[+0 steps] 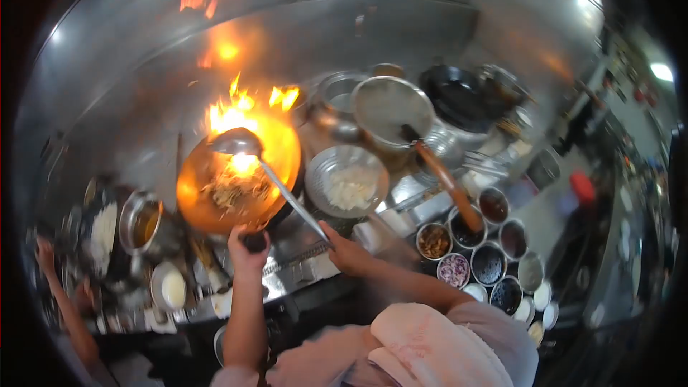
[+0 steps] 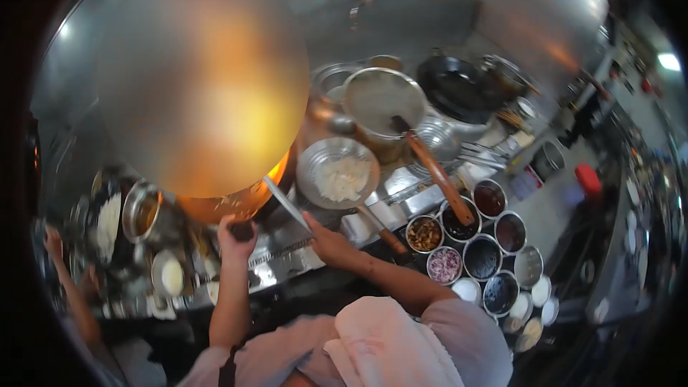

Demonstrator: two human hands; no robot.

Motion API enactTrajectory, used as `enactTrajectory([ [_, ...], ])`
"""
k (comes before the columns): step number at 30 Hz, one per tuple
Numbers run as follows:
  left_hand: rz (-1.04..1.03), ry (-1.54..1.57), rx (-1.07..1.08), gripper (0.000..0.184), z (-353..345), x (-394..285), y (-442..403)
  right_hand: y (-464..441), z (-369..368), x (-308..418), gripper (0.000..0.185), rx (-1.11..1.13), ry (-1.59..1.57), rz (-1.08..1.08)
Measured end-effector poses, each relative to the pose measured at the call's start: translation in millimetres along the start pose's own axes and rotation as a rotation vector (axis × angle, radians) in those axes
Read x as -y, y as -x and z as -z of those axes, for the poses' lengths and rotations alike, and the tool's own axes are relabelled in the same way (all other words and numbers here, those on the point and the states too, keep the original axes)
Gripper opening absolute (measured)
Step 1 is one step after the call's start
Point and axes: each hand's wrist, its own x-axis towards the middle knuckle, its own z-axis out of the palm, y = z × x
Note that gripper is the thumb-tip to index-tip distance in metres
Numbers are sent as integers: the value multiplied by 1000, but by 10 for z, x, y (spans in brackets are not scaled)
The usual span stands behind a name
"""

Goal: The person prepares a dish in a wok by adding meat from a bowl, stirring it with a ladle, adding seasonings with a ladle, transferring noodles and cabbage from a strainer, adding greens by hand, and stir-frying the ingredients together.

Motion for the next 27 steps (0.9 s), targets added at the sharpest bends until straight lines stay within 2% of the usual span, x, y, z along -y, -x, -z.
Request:
enactTrajectory([
  [1, -23, 9, -103, 13, -166, 12, 90, -23, -241, -229, 70, -23, 89, -1],
  [2, 14, 35, -38, 17, -37, 10, -10, -14, -403, -349, 67, -43, 175, 5],
  [5, -47, 13, -118, 9, 56, 41, -112, 247, -228, 122, 73, 109, 78, -30],
  [6, -47, 49, -135, 10, 69, 74, -72, 262, -315, -86, 73, 134, 5, 53],
  [7, -54, 37, -159, 10, 108, 119, 87, 471, 88, 359, 72, 187, 86, 86],
  [9, -53, 49, -188, 10, 8, 165, 620, 536, 339, 154, 68, 413, -226, -53],
  [10, -58, 4, -190, 9, -84, 161, 864, 644, 663, 455, 65, 371, -258, 66],
  [12, -2, 59, -136, 12, -67, 57, 817, 515, 793, 202, 62, 436, -11, 71],
  [13, -27, 138, -116, 13, 29, 12, 562, 372, 785, 244, 62, 396, 53, 38],
  [14, -86, 44, -92, 10, -16, -31, 382, 143, 785, 328, 61, 341, 115, 5],
  [16, -82, 47, -188, 8, -71, -8, 254, -337, 722, 397, 65, 358, 145, -52],
  [17, -44, 84, -216, 9, -30, 21, 328, -526, 584, 410, 65, 356, 169, -149],
  [18, -102, 6, -112, 12, 164, 118, 422, -702, 524, 455, 66, 345, 192, -247],
  [20, -123, 46, -86, 9, 365, 275, 773, -479, 627, 815, 65, 256, 244, -58],
  [22, -43, -88, -177, 6, 129, 289, 1171, -295, 828, 790, 65, 289, 238, 71],
  [23, -32, -41, -185, 7, -25, 219, 1103, -218, 979, 733, 66, 303, 278, 201],
  [24, -26, 8, -212, 9, -167, 85, 1030, -215, 1078, 756, 66, 306, 284, 207],
  [26, 2, 21, -216, 9, -162, -72, 573, -289, 1307, 903, 61, 602, 91, -51],
  [27, -2, 18, -173, 9, -66, -41, 443, -294, 1351, 1061, 59, 577, 177, -101],
])
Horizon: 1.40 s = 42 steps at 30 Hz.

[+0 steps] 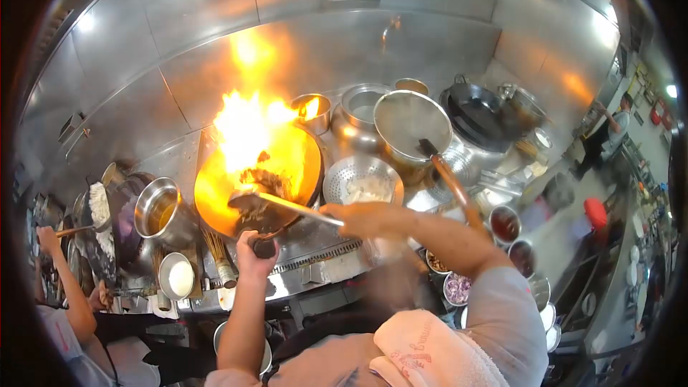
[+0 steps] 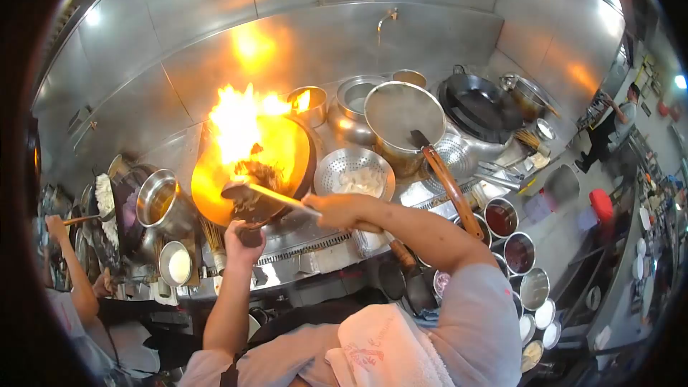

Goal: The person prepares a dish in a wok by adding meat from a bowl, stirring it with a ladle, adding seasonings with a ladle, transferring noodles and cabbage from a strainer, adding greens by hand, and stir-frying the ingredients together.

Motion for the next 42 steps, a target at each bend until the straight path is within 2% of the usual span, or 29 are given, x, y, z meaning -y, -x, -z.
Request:
enactTrajectory([
  [1, 6, -2, 47, 9, 24, 37, -95, -154, -96, -30, 59, -5, -10, -5],
  [3, -76, -6, 105, 12, 316, 250, -31, -527, -187, -219, 60, -324, 30, 65],
  [4, -74, -5, 75, 13, 327, 364, 217, -478, -153, -118, 62, -282, -7, -42],
  [5, -83, -74, 233, 15, 654, 409, 149, -423, -123, 7, 63, -236, -47, -139],
  [7, -50, -99, 3, 16, 300, 422, 647, -316, -200, -146, 63, -318, 146, 80],
  [9, -9, 5, 40, 14, 8, 165, 526, -27, -28, -114, 59, -151, 110, 242],
  [10, 8, 20, 28, 12, -143, 64, 380, -44, 53, -92, 59, -127, 113, 251],
  [12, -9, 33, 75, 8, -148, 50, -41, -133, 108, -15, 57, -6, 133, 31],
  [13, -40, 28, 137, 8, -28, 83, -152, -348, 7, -95, 57, 22, 135, 45],
  [15, -70, 37, 88, 8, 75, 228, 55, -866, -137, -370, 62, -328, 242, 80],
  [16, -83, 43, 50, 9, 172, 366, 159, -743, -216, -308, 66, -439, 201, 298],
  [17, -148, 57, 334, 12, 533, 476, 121, -605, -246, -220, 66, -450, 209, 271],
  [19, -110, -12, 109, 12, 487, 564, 592, -70, -211, 119, 61, -322, -25, 118],
  [20, -143, 14, 71, 10, 246, 527, 748, -140, -210, -136, 61, -304, -17, 124],
  [22, -4, 111, -66, 9, -87, 203, 660, -413, -354, -722, 58, -213, -88, 354],
  [23, 23, 89, -29, 11, -173, 37, 424, 3, -60, -81, 57, -46, 27, 0],
  [25, -32, 44, 5, 14, -102, -10, -111, -223, -21, -169, 57, -31, 153, 31],
  [26, -53, 40, 30, 16, -7, 41, -193, -504, -102, -407, 56, -102, 133, 194],
  [27, -69, 38, 66, 18, 47, 122, -214, -519, -134, -334, 56, -121, 127, 188],
  [29, -46, 38, 65, 20, 262, 339, 18, -546, -238, -149, 54, -368, 123, 89],
  [30, -37, 30, 127, 20, 483, 479, 207, -552, -247, -141, 57, -296, -159, -11],
  [32, -38, 5, 196, 20, 472, 417, 451, -123, -220, 104, 62, -258, 9, 35],
  [34, -13, -23, 21, 18, 292, 415, 710, 65, -194, -10, 64, -203, 102, 71],
  [36, 20, 105, -38, 15, -23, 122, 395, 107, -161, -281, 64, -126, 151, 213],
  [37, -18, 38, -16, 16, -227, 36, 311, -38, -182, -359, 64, -117, 147, 217],
  [39, -31, 20, 32, 16, -51, 39, -231, -250, -184, -465, 64, -139, 255, 137],
  [40, -36, 60, -6, 16, -9, 110, -228, -270, -147, -241, 63, -149, 177, 0],
  [41, -42, 107, -33, 16, 14, 214, -225, -364, -205, -224, 63, -161, 180, -15],
  [42, -60, 104, 16, 16, 121, 344, -123, -483, -248, -281, 62, -274, 128, 25],
])
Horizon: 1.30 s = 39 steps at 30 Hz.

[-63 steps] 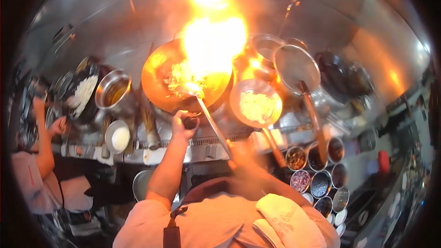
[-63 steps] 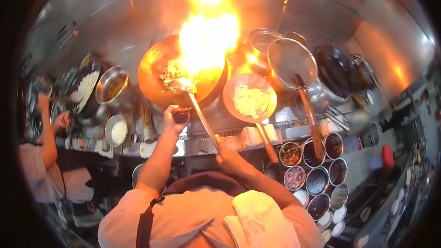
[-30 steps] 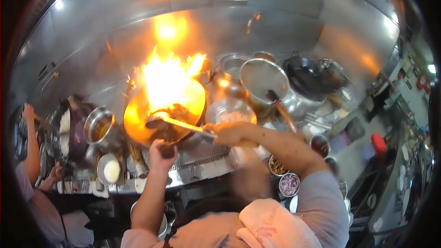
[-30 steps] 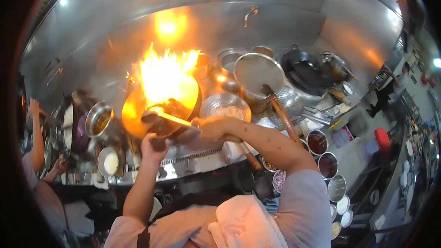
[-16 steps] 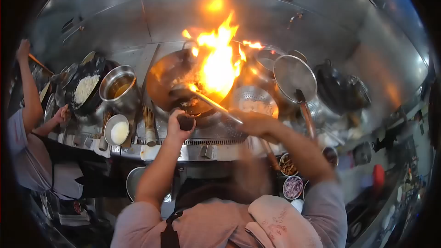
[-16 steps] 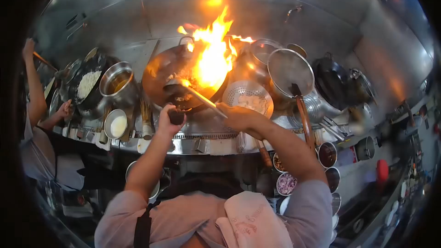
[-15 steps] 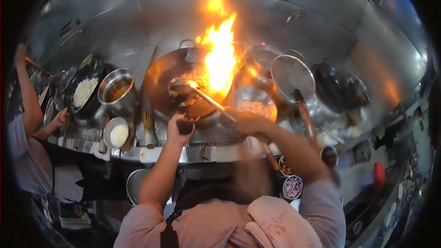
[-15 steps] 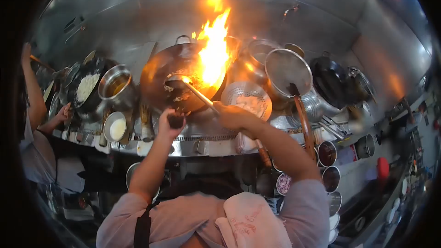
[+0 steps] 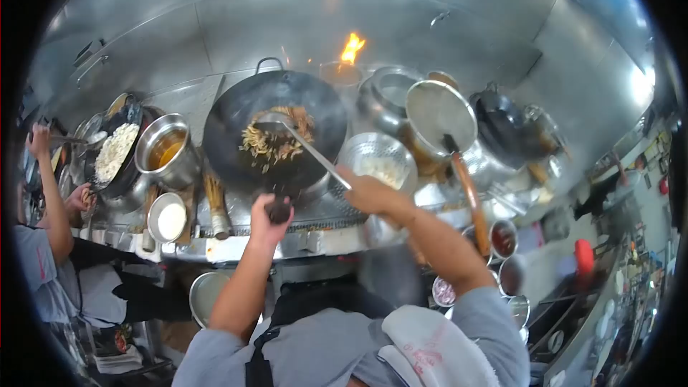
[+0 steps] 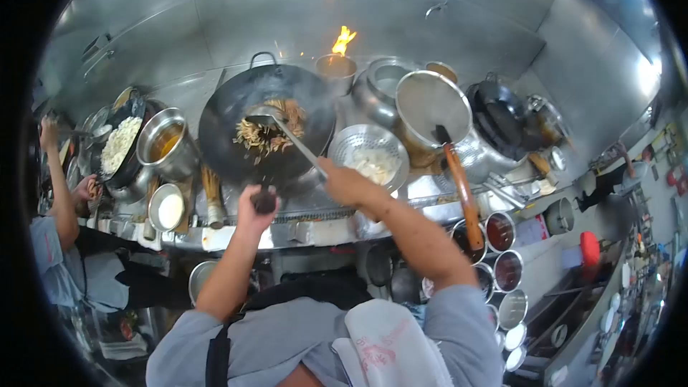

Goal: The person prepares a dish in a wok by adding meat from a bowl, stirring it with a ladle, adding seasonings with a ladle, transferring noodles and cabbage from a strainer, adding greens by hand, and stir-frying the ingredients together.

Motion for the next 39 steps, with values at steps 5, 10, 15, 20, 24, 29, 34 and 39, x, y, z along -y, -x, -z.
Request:
enactTrajectory([
  [5, 11, -31, -47, 19, 113, 45, 526, 346, -51, -376, 61, -126, -356, 44],
  [10, 8, -51, -23, 16, -135, -228, -317, -8, -152, -189, 61, -303, -431, -58],
  [15, -8, -100, -8, 14, -117, -261, -449, -930, -730, 174, 62, -257, -711, -86],
  [20, -11, -75, -29, 17, -126, -247, -426, -592, -859, 240, 65, -159, -606, 37],
  [24, -23, -43, -19, 18, -108, -232, -453, -764, -819, 94, 62, -88, -674, -57],
  [29, 22, -90, -45, 15, -147, -279, -412, -974, -566, 165, 57, -317, -757, -105],
  [34, -2, -64, 17, 25, -59, -249, -513, -1371, -710, 399, 59, -301, -801, -116],
  [39, 51, -87, 25, 23, -30, -257, -531, -616, -765, 424, 64, -11, -630, -29],
])
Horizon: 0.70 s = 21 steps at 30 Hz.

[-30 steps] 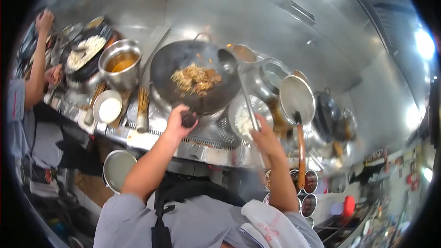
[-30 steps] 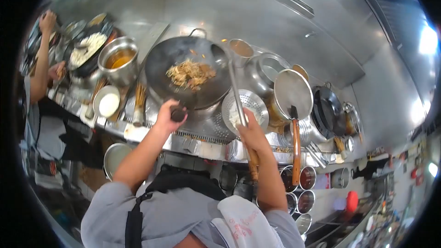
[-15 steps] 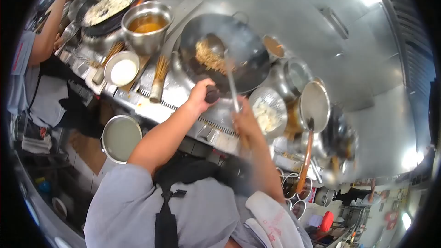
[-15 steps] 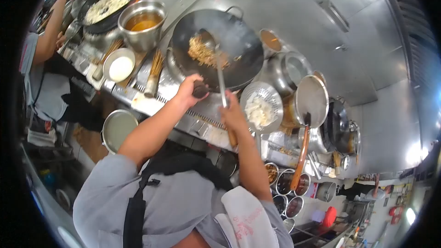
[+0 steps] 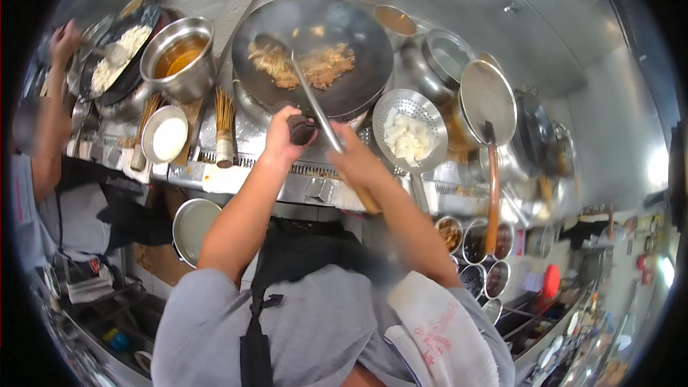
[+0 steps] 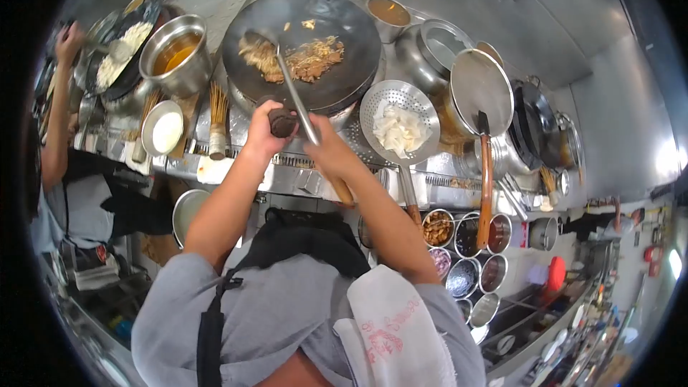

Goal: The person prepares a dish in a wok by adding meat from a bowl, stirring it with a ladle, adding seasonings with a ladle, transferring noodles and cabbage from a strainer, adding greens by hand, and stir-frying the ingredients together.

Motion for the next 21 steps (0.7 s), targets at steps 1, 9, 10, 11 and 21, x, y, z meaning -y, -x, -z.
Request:
enactTrajectory([
  [1, -24, -8, -25, 22, -14, -23, 12, 37, 127, -431, 63, -99, 235, 402],
  [9, -69, 54, -52, 23, 173, 235, 806, 430, 539, 176, 56, -52, 521, -219],
  [10, -28, -51, 10, 27, 282, 272, 1039, 429, 475, -237, 57, -172, 549, 109],
  [11, -93, -110, -69, 25, 134, 342, 1311, 670, 501, -244, 60, -172, 522, 315],
  [21, -35, 32, -16, 12, 123, 280, 560, 469, 581, -343, 61, -111, 484, 199],
])
